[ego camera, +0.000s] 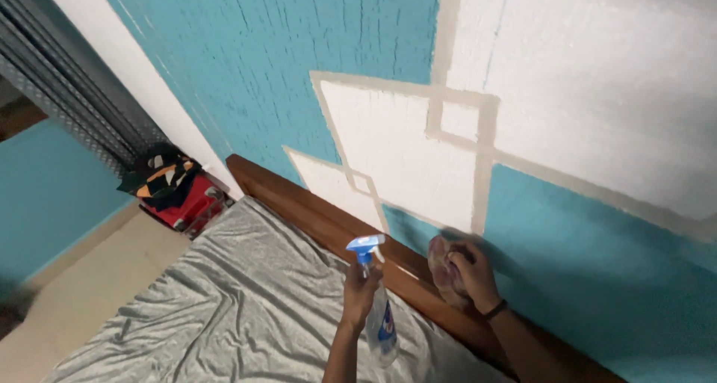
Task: The person sprays a cleaning solution onto a cloth and wipes the wooden headboard of a bed, then moves to wipe a wooden chair. The person uses circular motions and repositions the cloth while cleaning the surfaces.
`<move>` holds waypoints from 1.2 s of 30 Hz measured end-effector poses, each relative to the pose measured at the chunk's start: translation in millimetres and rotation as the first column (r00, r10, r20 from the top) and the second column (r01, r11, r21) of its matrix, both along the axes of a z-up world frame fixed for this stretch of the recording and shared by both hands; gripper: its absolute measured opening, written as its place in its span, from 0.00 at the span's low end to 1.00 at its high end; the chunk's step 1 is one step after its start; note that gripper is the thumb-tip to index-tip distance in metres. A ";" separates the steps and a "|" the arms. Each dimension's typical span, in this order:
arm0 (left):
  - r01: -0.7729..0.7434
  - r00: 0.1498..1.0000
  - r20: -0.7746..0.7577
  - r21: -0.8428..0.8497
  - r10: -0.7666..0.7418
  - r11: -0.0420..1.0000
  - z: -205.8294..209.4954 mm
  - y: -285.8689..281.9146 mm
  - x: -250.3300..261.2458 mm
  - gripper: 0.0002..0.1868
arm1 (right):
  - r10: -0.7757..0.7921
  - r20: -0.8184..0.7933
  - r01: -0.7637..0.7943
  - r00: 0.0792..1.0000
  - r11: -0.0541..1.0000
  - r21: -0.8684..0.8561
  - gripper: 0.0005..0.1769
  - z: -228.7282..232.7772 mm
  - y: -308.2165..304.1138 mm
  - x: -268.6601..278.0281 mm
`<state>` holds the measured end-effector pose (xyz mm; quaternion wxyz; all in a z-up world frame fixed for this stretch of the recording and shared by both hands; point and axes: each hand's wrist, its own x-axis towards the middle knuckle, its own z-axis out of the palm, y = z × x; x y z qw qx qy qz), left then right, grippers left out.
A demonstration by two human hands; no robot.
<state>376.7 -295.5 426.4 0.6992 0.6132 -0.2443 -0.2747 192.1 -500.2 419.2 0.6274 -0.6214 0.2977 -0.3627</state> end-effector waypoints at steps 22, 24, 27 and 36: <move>0.248 0.962 -0.178 0.255 -0.206 0.935 -91.2 77.4 198.9 0.24 | -0.285 -0.066 0.286 0.956 0.958 0.008 0.12 -41.5 106.7 163.1; 0.316 0.946 -0.149 0.239 -0.287 0.918 -76.3 66.2 201.7 0.22 | -0.305 -0.119 0.311 0.945 0.950 0.036 0.13 -34.6 123.9 165.6; 0.312 0.950 -0.076 0.312 -0.304 0.898 -48.0 43.2 186.4 0.23 | -0.360 -0.191 0.370 0.913 0.929 0.019 0.14 -22.5 139.2 158.9; 0.379 0.909 0.103 0.197 -0.404 0.904 -10.2 -15.5 122.4 0.22 | -0.412 -0.147 0.416 0.899 0.909 -0.002 0.16 -38.6 102.9 80.7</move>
